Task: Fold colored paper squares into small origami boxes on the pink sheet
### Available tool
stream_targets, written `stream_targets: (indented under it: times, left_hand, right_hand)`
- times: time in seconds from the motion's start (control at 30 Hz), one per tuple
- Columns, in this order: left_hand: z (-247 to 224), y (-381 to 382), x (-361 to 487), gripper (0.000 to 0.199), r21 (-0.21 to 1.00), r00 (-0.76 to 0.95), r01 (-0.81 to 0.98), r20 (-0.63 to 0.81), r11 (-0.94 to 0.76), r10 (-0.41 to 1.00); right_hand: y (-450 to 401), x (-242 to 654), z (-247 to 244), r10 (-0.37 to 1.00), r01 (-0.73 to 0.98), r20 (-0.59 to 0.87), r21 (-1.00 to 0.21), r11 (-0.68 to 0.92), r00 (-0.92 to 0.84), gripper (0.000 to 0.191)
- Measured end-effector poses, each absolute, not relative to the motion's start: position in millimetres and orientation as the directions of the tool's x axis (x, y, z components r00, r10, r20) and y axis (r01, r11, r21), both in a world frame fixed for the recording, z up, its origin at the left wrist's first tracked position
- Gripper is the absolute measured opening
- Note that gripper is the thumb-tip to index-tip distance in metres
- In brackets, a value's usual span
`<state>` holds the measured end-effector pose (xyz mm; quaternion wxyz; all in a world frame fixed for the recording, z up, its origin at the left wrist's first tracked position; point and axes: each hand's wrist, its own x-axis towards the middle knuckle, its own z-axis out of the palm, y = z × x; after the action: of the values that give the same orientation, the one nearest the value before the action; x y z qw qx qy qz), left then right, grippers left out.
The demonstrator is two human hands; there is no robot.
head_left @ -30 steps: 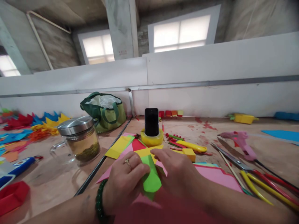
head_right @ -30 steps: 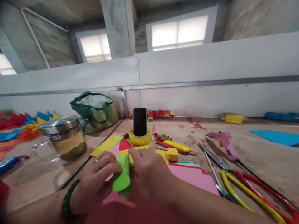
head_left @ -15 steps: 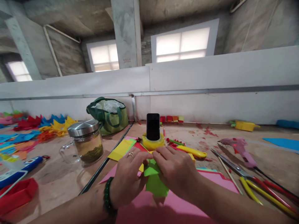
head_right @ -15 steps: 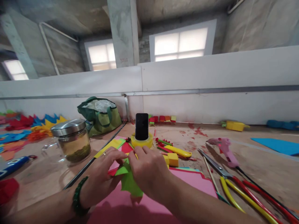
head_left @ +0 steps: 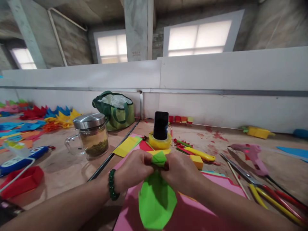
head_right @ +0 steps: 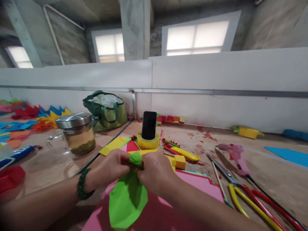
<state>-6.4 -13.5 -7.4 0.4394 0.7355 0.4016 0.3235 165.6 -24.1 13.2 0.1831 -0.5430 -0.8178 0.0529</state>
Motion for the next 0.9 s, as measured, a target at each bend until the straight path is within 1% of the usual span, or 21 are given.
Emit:
stream_targets:
  times: [0.1, 0.17, 0.27, 0.37, 0.5, 0.57, 0.63, 0.77, 0.83, 0.9]
  left_hand:
    - [-4, -13, -10, 0.006, 0.920, 0.458, 0.322, 0.056, -0.225, 0.887]
    - [-1, -13, -11, 0.005, 0.928, 0.465, 0.317, 0.030, -0.197, 0.885]
    - [3, -13, -14, 0.008, 0.925, 0.524, 0.323, 0.000, -0.199, 0.851]
    - [3, -12, -16, 0.014, 0.906, 0.567, 0.343, 0.010, -0.247, 0.824]
    - [1, -12, -18, 0.018, 0.879, 0.539, 0.385, 0.033, -0.281, 0.842]
    - [2, -12, -19, 0.019, 0.891, 0.559, 0.364, 0.025, -0.273, 0.829]
    - [4, -13, -19, 0.019, 0.902, 0.585, 0.343, 0.014, -0.263, 0.811]
    - [8, -16, -18, 0.023, 0.901, 0.595, 0.350, -0.003, -0.255, 0.803]
    - [8, -17, -17, 0.023, 0.904, 0.599, 0.339, 0.007, -0.261, 0.801]
    - [7, -17, -16, 0.019, 0.907, 0.595, 0.345, -0.012, -0.241, 0.803]
  right_hand:
    - [-24, 166, 13, 0.917, 0.824, 0.177, -0.402, 0.399, -0.358, 0.010]
    - [-24, 166, 15, 0.917, 0.797, 0.140, -0.457, 0.394, -0.373, 0.012]
    - [-24, 165, 17, 0.916, 0.790, 0.093, -0.478, 0.385, -0.390, 0.019]
    - [-22, 165, 17, 0.916, 0.786, 0.086, -0.486, 0.382, -0.392, 0.023]
    - [-17, 169, 15, 0.903, 0.704, 0.046, -0.611, 0.363, -0.426, 0.019]
    - [-15, 172, 14, 0.909, 0.671, 0.031, -0.664, 0.330, -0.417, 0.014]
    - [-13, 174, 14, 0.912, 0.643, 0.034, -0.698, 0.314, -0.408, 0.013]
    - [-13, 175, 22, 0.906, 0.560, 0.079, -0.762, 0.324, -0.416, 0.025]
    - [-15, 175, 31, 0.916, 0.515, 0.117, -0.796, 0.318, -0.384, 0.025]
    - [-16, 177, 42, 0.929, 0.450, 0.171, -0.836, 0.313, -0.328, 0.023]
